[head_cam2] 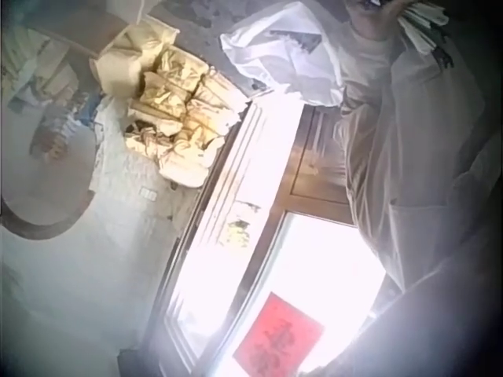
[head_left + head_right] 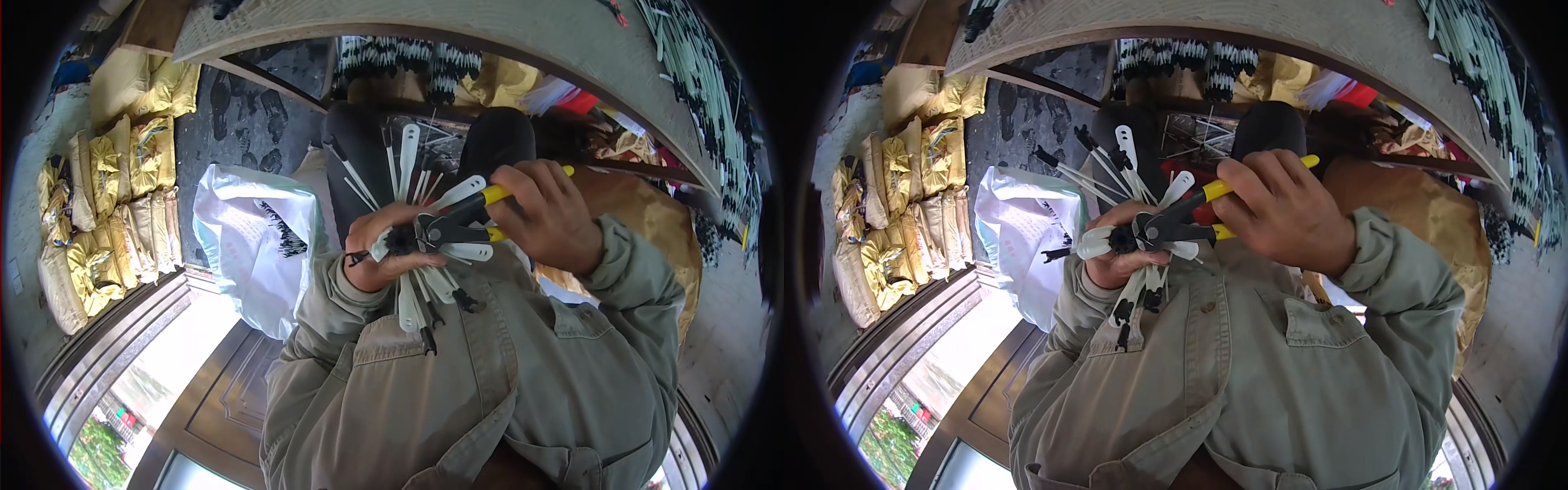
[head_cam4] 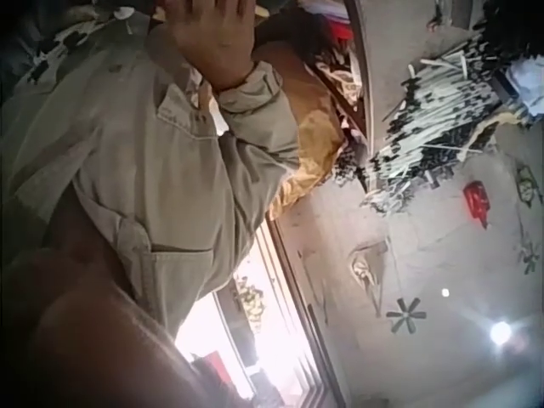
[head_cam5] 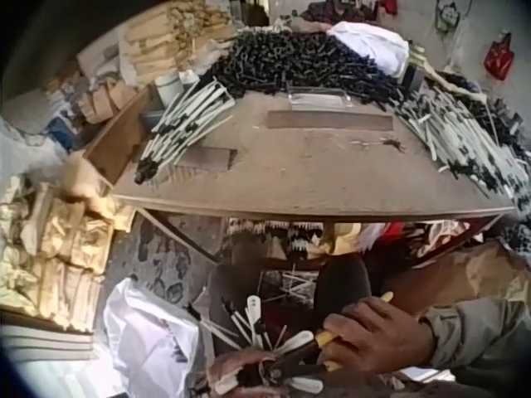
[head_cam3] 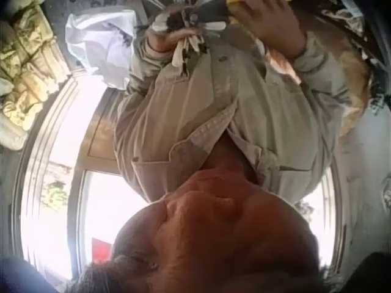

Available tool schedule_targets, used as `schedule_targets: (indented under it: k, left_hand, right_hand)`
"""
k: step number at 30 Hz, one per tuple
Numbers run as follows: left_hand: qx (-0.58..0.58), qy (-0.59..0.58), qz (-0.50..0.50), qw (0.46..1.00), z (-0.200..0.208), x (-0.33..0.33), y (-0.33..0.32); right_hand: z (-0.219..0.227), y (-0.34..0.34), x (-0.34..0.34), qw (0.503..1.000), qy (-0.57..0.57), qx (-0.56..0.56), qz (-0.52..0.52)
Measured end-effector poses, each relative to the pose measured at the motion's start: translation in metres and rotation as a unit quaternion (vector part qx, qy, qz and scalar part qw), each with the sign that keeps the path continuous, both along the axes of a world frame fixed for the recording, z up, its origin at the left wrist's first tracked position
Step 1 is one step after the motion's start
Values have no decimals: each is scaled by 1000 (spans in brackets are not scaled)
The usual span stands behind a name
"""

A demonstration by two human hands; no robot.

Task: Assembling and bundling small electronic components with wires at a workbench.

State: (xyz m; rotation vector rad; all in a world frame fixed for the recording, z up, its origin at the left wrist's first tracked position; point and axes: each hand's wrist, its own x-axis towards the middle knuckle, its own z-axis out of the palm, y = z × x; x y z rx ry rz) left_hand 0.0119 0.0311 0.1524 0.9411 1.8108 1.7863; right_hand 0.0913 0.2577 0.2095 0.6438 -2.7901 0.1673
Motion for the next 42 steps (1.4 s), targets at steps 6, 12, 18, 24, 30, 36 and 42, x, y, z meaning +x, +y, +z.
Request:
schedule_targets:
  k: [6,12,18,24,30,36,42]
  left_hand:
    - [-17,10,-104,994,7,-7,0]
    - [79,-23,-185,979,2,-9,4]
    - [62,-8,-69,996,7,-1,1]
    - [35,-33,-43,998,3,2,2]
    - [11,14,-35,999,8,3,5]
    - [-6,18,-35,999,11,3,7]
    - [29,-13,-42,999,8,-3,6]
  right_hand:
    - [23,30,-17,831,-491,-209,156]
    - [-34,25,5,269,-782,-554,93]
    - [12,17,13,936,-279,-198,80]
    - [-15,-1,23,992,-65,-93,-49]
    - [-17,-7,18,996,2,-56,-72]
    - [-20,-4,19,997,28,-25,-67]
    - [-11,26,13,852,-400,-314,124]
